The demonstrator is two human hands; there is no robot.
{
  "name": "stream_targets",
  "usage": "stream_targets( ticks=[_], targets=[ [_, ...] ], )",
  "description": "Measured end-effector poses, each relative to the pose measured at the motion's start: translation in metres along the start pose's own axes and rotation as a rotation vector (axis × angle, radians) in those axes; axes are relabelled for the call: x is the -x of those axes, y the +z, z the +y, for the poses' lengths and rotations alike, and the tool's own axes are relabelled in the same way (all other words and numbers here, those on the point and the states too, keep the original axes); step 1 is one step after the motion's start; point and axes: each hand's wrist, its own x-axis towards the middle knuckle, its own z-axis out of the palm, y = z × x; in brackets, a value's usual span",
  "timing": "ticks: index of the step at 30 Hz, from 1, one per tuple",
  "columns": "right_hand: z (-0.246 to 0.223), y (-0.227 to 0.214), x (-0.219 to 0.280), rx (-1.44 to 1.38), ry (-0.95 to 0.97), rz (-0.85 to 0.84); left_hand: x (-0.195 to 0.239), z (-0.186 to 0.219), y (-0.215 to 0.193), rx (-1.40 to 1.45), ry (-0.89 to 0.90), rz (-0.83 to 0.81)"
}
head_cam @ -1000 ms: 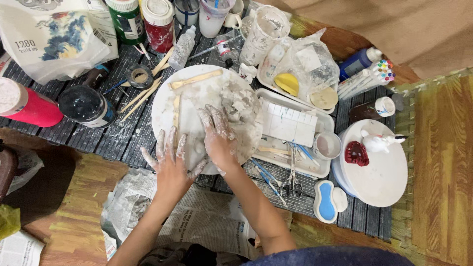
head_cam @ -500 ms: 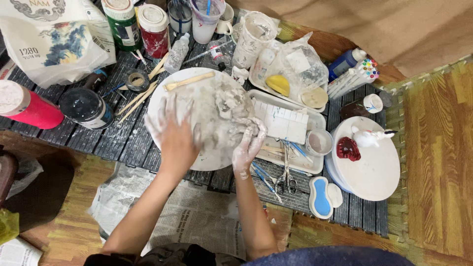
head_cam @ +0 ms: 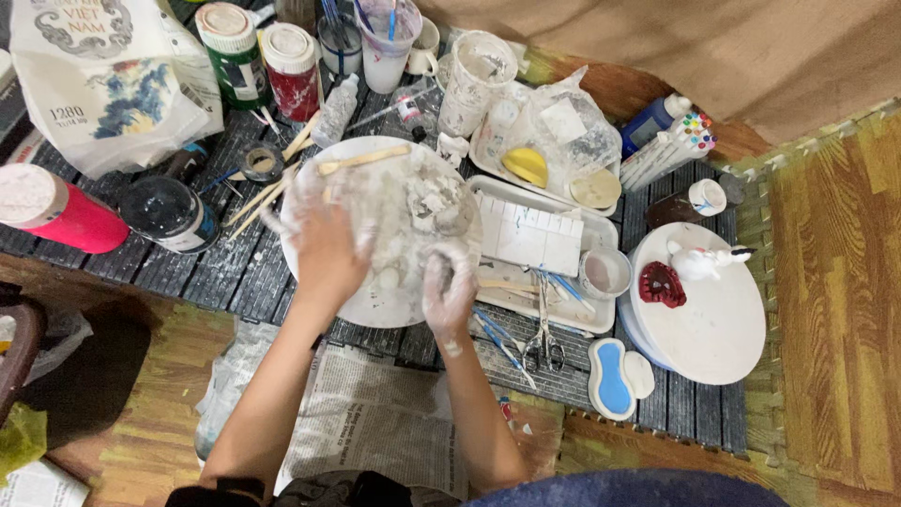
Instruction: The person kneads a lump of gray clay on a white circular board, then repeatedly pinches off small pieces and rolls them into balls between the palms. The formed clay balls are placed on the board next to the main lump.
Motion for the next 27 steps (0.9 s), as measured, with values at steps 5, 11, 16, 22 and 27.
stream_targets(
  ticks=[5,11,16,22,27],
  targets=[
    [-0.014,-0.008,0.01,0.59,-0.216,-0.275,0.036,-0.003,-0.049,0.069,0.048,0.069],
    [-0.007,-0.002,0.016,0.685,0.078,-0.441,0.058,-0.008,-0.042,-0.123,0.125,-0.19],
    [-0.011,-0.006,0.013,0.6,0.286,-0.509,0.056,-0.02,-0.028,-0.043,0.131,-0.207],
    [-0.021,-0.016,0.009,0.498,0.242,-0.494,0.053,-0.024,-0.028,-0.002,0.135,-0.22],
    [-0.008,-0.021,0.011,0.394,0.053,-0.433,0.051,-0.016,-0.04,-0.047,0.148,-0.192]
  ],
)
